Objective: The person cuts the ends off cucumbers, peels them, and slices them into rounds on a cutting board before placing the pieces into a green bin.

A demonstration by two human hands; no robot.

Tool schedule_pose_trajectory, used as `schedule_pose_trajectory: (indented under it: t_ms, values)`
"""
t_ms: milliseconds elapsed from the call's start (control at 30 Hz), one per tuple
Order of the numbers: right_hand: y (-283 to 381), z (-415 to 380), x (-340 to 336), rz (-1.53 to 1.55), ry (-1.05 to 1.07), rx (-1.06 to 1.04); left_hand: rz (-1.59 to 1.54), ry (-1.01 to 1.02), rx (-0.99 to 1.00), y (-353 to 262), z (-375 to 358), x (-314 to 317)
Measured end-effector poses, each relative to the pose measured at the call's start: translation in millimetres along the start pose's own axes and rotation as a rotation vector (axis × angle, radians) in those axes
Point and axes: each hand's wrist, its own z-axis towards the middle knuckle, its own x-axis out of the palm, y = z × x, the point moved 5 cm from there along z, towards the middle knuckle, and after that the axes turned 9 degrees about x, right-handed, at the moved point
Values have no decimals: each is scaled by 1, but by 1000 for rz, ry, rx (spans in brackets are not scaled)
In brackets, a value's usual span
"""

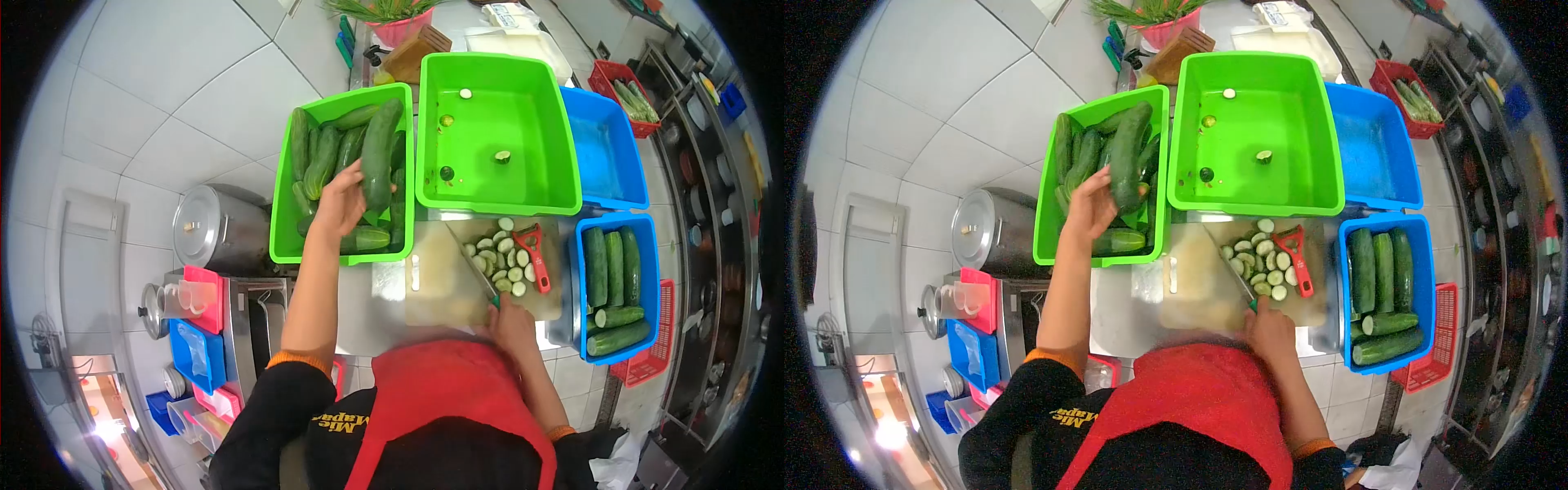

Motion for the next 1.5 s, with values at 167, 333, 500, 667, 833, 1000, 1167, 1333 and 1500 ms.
schedule_pose_trajectory:
  t_ms: [167,333,500,667,833,1000,1167,1333,1500]
  values:
    - [1,0,-2,-15,-14,-51,-132,174,-100,13,-74,31]
    - [4,2,-4,-10,22,-24,623,227,-211,70,-141,57]
    - [12,-7,-5,-62,21,-54,1457,220,97,119,-159,64]
    - [18,-10,0,-47,-4,-58,1702,261,282,134,-155,87]
    - [26,-36,-32,-64,-54,-32,1724,172,130,144,-155,82]
    - [15,-52,-14,-20,36,47,1804,160,147,148,-157,90]
    - [24,-57,-25,-58,59,41,1796,142,119,146,-155,92]
    - [32,-69,-50,-131,99,48,1782,163,89,144,-150,95]
    - [34,-74,-59,-158,143,71,1768,168,48,143,-149,93]
